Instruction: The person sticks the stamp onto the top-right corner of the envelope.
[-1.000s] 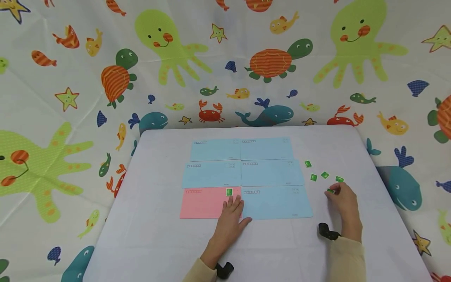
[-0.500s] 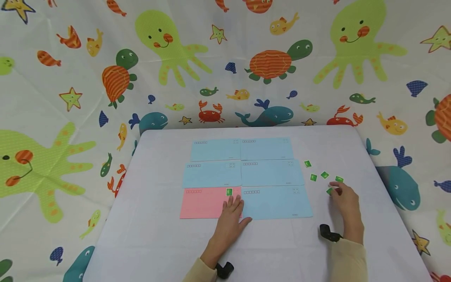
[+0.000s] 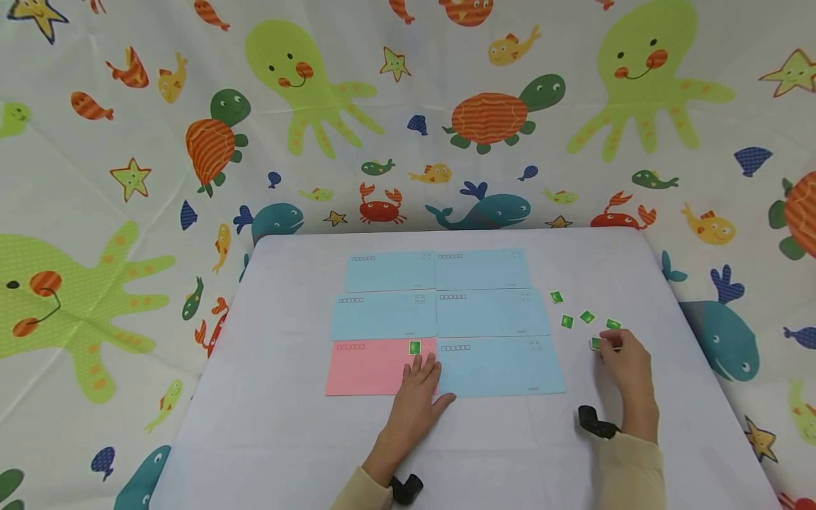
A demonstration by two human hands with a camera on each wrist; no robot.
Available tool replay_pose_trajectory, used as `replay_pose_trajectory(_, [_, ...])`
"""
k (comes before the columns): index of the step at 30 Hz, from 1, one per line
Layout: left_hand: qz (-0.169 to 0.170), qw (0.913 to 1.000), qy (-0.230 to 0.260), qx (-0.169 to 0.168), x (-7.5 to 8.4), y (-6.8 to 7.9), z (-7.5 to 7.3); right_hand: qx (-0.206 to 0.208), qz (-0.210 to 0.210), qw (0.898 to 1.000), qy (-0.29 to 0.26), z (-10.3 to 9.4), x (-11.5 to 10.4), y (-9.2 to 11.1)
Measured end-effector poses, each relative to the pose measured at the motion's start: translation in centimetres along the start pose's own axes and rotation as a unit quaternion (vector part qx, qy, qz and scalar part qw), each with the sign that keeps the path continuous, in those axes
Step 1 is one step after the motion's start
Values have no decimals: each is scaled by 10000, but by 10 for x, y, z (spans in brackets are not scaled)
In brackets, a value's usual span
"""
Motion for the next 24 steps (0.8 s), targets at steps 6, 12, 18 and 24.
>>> replay_pose_trajectory(6, [11,10000,-37,22,0,0,1,207,-66,9997,-128,-1,-2,2])
replay_pose_trajectory(12, [31,10000,-48,18,0,0,1,345,-178,9990,-219,-1,-6,4])
replay_pose_trajectory(18, [35,10000,-59,20,0,0,0,183,-212,9990,-342,4,-10,6])
replay_pose_trajectory(24, [63,9999,-92,50,1,0,1,-64,-255,9995,-197,9,-14,8])
Point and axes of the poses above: each hand's wrist, its own y-axis away from the middle knuckle, its own z-axis out of the palm, x = y × z, the point moved 7 cm from there along -y, towards the middle knuckle, and after that the axes turned 8 degrees about -y, right-handed, at the moved point
